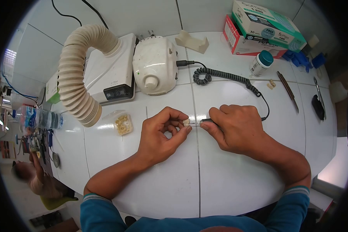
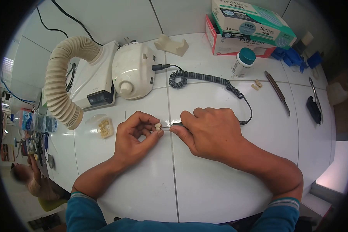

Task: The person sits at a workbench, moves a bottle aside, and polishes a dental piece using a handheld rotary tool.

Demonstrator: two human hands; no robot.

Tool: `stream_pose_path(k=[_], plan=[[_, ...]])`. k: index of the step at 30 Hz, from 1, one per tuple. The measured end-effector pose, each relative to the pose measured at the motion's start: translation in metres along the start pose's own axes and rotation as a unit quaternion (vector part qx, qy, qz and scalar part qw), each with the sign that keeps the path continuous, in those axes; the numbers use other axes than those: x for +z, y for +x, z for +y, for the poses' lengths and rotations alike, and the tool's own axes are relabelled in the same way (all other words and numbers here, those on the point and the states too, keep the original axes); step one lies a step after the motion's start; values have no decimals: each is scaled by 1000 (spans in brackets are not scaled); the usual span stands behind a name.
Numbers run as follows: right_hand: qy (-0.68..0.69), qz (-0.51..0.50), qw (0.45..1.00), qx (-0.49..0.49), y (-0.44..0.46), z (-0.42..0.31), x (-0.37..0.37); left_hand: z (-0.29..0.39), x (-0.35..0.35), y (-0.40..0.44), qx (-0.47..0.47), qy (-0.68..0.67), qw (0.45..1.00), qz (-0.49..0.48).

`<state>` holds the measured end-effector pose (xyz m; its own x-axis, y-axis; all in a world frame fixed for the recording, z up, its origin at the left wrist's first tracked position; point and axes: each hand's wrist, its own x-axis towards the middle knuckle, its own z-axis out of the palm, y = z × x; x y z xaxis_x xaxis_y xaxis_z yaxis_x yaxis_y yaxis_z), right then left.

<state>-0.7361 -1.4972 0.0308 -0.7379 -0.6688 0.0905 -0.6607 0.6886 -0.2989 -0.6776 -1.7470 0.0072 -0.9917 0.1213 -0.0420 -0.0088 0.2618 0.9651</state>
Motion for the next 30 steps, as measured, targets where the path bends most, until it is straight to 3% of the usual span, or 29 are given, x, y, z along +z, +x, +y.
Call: stream_pose_path(k=[30], plan=[[-1,15,1000,-10,0,1,1,2,-1,-1,-1,31,1000,-4]])
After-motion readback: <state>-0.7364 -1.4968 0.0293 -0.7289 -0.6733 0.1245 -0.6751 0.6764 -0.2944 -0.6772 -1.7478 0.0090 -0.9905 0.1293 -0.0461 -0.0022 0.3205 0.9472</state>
